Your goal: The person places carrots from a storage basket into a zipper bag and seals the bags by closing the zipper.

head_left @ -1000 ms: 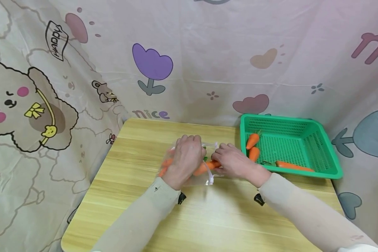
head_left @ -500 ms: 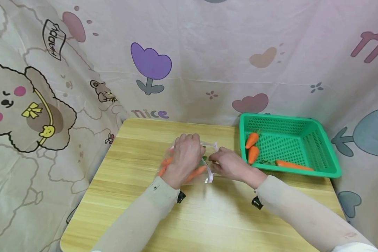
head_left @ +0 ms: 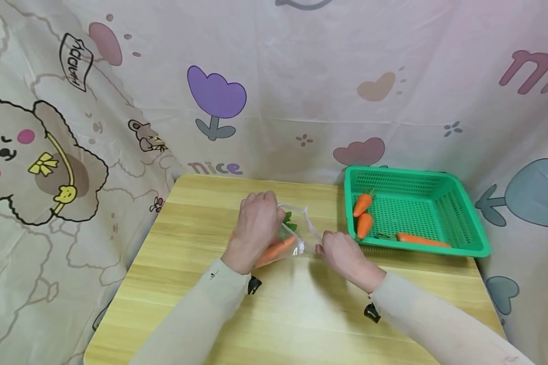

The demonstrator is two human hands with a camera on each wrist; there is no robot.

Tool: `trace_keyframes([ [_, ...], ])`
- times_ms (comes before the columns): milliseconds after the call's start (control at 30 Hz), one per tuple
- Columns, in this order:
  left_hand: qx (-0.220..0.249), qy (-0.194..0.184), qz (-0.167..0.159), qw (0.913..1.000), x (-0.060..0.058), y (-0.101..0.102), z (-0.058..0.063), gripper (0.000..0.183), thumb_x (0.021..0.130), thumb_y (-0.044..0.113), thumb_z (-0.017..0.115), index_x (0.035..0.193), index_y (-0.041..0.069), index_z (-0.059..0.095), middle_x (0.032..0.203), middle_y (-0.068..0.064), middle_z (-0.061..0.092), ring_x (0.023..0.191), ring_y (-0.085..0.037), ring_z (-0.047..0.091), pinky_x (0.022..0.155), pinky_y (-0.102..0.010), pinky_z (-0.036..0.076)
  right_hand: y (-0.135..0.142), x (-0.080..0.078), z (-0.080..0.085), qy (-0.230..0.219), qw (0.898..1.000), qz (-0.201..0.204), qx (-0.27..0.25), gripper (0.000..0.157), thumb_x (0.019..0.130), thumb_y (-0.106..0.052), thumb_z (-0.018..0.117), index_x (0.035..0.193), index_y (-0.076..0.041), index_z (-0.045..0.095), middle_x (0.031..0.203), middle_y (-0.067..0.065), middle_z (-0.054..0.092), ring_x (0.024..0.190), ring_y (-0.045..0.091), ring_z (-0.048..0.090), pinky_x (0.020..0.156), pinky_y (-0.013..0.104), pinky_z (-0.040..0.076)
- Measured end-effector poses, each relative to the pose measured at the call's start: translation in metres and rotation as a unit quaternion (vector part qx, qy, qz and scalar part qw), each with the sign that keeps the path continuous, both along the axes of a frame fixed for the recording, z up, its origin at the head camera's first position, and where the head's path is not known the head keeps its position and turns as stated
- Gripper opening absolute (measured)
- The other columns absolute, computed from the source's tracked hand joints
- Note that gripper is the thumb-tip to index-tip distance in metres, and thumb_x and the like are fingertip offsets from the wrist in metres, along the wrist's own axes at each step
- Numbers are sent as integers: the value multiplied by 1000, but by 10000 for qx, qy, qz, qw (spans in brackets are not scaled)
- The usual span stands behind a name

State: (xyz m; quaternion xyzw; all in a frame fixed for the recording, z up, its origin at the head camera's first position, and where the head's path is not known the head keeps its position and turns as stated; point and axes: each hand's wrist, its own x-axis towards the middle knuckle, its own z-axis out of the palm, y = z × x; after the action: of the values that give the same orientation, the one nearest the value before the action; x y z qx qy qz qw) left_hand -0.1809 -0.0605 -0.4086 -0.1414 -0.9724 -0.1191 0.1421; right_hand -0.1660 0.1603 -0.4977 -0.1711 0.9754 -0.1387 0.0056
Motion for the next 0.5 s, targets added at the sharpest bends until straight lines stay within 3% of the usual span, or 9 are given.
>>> trace_keyframes([
  [100, 29, 125, -7, 9999, 1, 0, 0, 25, 94, 9, 64, 73, 11, 50, 64, -2, 46, 66, -24, 46, 62, -34, 40, -4, -2, -2, -825, 9948, -338, -497, 25, 97, -18, 69, 75, -8, 62, 60, 1, 54, 51, 16, 52, 47, 32, 45],
  [200, 118, -110, -18, 9999, 5, 1, 2, 25, 95, 10, 64, 74, 11, 50, 65, -2, 47, 65, -24, 46, 63, -34, 40, -7, -3, 7, -1186, 9832, -494, -1299, 20, 99, -17, 65, 80, -11, 65, 60, -1, 58, 51, 14, 53, 47, 30, 43],
  [367, 205, -621, -181, 9977, 15, 10, 9, 22, 94, 13, 64, 76, 11, 52, 69, -1, 52, 66, -23, 47, 65, -34, 41, -9, 0, 35, -865, 9624, -141, -2570, 17, 99, -17, 63, 82, -13, 65, 62, -3, 61, 49, 11, 56, 47, 28, 44],
  [500, -110, -220, -76, 9997, 17, 18, 13, 19, 93, 12, 65, 77, 9, 55, 69, -3, 53, 66, -24, 48, 63, -34, 41, -4, 4, 40, -436, 9705, -166, -2367, 14, 96, -17, 65, 82, -13, 66, 64, -5, 59, 51, 10, 50, 48, 27, 41],
])
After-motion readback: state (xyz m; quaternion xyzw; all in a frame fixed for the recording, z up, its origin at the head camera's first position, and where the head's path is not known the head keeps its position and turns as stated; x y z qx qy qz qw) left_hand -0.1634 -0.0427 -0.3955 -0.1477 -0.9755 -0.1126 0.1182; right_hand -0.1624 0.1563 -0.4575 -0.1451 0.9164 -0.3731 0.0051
